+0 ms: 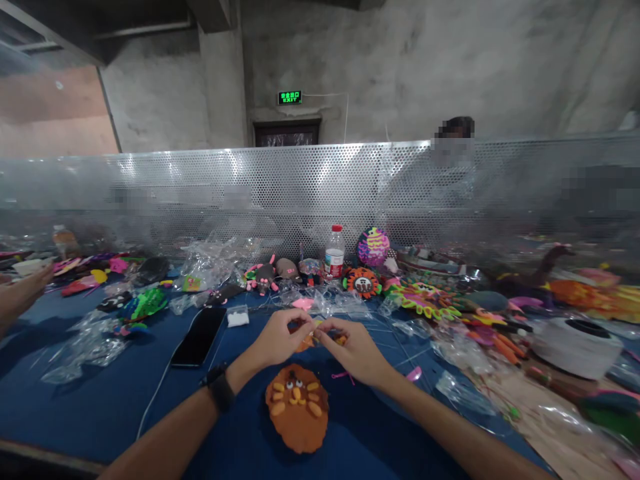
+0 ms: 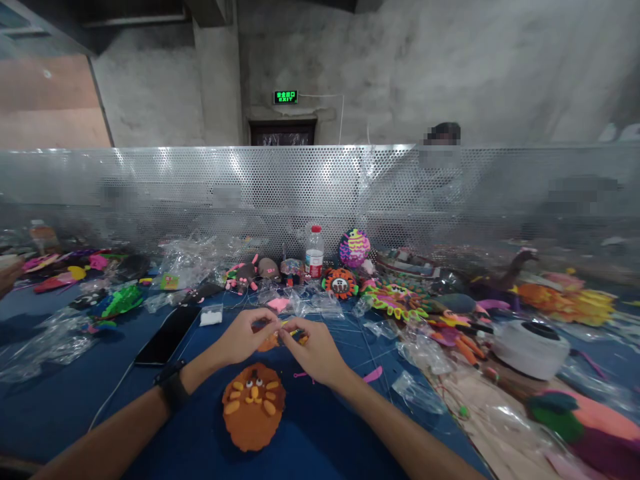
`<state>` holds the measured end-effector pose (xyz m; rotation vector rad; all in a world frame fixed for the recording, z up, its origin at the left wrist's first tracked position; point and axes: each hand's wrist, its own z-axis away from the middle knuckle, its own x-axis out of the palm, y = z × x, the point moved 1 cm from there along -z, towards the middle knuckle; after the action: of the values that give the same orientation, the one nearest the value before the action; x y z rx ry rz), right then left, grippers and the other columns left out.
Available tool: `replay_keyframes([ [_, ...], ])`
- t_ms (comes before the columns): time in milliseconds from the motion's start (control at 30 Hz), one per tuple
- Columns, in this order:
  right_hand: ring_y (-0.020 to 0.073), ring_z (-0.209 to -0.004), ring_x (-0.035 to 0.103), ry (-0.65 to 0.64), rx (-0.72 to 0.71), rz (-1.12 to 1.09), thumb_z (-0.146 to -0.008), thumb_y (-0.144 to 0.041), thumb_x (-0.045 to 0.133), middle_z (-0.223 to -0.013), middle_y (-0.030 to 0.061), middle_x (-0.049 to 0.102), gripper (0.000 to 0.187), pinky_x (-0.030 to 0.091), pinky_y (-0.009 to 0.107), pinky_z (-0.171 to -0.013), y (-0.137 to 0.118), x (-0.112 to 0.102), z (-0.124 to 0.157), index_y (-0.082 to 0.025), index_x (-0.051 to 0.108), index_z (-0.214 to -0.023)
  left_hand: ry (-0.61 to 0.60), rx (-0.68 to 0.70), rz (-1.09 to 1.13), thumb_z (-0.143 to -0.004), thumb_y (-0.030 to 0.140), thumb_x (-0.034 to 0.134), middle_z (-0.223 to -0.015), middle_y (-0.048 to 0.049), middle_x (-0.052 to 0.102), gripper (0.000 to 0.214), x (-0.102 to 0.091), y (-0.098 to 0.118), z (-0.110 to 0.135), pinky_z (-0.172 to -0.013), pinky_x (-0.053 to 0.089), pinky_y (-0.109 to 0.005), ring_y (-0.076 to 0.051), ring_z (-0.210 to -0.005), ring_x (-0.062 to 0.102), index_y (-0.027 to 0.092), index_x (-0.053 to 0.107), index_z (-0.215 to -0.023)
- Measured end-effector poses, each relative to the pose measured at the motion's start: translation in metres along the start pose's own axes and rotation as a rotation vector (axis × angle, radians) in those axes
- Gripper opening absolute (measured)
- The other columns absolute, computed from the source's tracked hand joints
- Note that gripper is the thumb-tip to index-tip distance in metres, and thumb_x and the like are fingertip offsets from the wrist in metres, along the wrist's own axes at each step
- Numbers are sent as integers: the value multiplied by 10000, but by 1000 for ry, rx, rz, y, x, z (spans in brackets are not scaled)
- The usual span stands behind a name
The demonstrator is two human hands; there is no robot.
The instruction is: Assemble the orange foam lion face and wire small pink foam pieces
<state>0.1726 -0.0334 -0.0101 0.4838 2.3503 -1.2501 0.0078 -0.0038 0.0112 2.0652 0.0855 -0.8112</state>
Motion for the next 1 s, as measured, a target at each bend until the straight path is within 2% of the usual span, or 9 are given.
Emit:
replay_keyframes([
  [133, 175, -676, 637, -1, 33, -47, -855, -416, 486, -745, 25, 704, 305, 479, 263, -619, 0, 0, 1, -194, 676, -767, -8, 22, -7, -869, 345, 485, -815, -58, 670, 256, -1, 0, 0, -725, 461, -289, -175, -780, 598, 160, 642, -787],
  [267, 180, -710, 642, 6, 11, -39, -866, -426, 470, -779, 29, 712, 318, 489, 272, -653, 0, 1, 1, -196, 685, -820, -25, 11, -13, -875, 350, 477, -818, -58, 664, 259, 0, -2, 1, -703, 456, -284, -172, -766, 592, 159, 638, -807],
  [500, 162, -604, 612, -10, 7, 35, -877, -408, 445, -687, 13, 674, 314, 457, 256, -588, 1, 1, 0, -198, 636, -743, -18, 53, -2, -879, 339, 471, -809, -47, 650, 251, 3, -2, 2, -685, 446, -264, -154, -740, 578, 155, 627, -811],
  [633, 174, -683, 634, -26, -6, 69, -876, -391, 446, -748, 17, 695, 296, 461, 260, -629, 4, -1, -1, -207, 656, -779, 48, 30, 4, -864, 322, 489, -819, -51, 659, 228, 2, -4, 0, -700, 452, -270, -160, -759, 586, 154, 630, -802],
  [800, 193, -730, 649, -26, 24, 175, -868, -347, 447, -777, 17, 714, 261, 463, 287, -661, 8, 0, -1, -227, 662, -783, -13, 29, -7, -867, 326, 495, -819, -49, 675, 231, 3, -6, 0, -702, 457, -273, -162, -757, 599, 160, 644, -805],
  [1000, 185, -717, 653, -8, 7, 140, -883, -403, 436, -811, 24, 721, 297, 475, 277, -639, 7, 0, -1, -232, 670, -818, 40, 54, -27, -864, 320, 499, -837, -54, 671, 223, 2, -5, 0, -718, 459, -281, -171, -792, 597, 163, 642, -798],
])
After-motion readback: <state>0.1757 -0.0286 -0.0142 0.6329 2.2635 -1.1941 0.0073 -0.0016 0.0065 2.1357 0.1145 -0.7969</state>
